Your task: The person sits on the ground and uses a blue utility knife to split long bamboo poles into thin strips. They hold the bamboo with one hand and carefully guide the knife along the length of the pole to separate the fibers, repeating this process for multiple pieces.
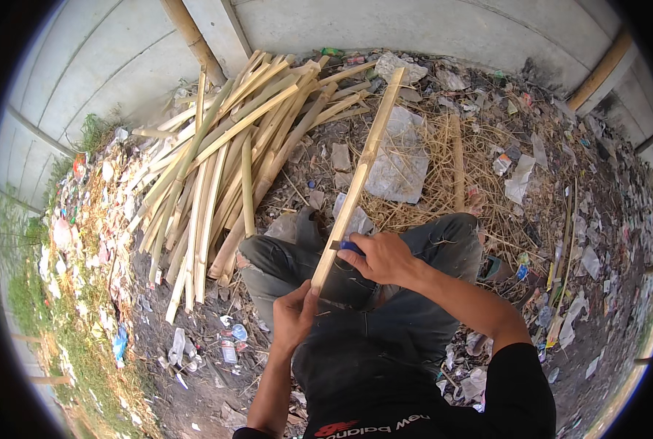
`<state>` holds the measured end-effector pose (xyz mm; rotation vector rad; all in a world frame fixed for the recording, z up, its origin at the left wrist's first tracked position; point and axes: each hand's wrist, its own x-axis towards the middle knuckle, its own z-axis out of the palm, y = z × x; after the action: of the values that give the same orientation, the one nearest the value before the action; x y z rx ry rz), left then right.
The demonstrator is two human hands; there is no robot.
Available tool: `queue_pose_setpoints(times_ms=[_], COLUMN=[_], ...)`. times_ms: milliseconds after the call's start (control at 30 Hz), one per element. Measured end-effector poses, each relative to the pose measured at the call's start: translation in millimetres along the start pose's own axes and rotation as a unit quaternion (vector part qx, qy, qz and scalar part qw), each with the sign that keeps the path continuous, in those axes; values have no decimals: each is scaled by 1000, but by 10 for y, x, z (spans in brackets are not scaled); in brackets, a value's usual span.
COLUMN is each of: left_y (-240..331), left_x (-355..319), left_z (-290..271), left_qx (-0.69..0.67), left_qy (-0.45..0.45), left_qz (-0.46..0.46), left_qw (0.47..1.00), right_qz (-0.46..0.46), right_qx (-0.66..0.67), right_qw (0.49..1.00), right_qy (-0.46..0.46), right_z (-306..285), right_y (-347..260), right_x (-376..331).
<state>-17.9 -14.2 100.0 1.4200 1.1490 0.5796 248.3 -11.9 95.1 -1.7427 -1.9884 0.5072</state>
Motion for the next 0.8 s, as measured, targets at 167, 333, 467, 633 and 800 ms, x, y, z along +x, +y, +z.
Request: queue_pose_setpoints(times_ms=[167,333,467,633,800], left_y=[-85,-49,-29,-127,-100], left_x=[-174,-85,-105,-129,-103], left_z=[-110,-88,-181,-241,-233], left_qx=[6,-93,-137,-139,-116], left_qy=[-16,-24,-51,-69,-76], left_qz=[5,-27,-106,-136,-123], left_qw=[1000,995,984,978,983], right_qz=[63,13,-12,-123,-99], right_qx=[-39,-49,-88,-91,55], right_qw=[987,974,974,966,955], right_qy=[143,221,209,209,274], right_z=[-402,-372,-449,-468,-499], right_y=[776,812,784,942,767], right_x=[428,557,467,319,294])
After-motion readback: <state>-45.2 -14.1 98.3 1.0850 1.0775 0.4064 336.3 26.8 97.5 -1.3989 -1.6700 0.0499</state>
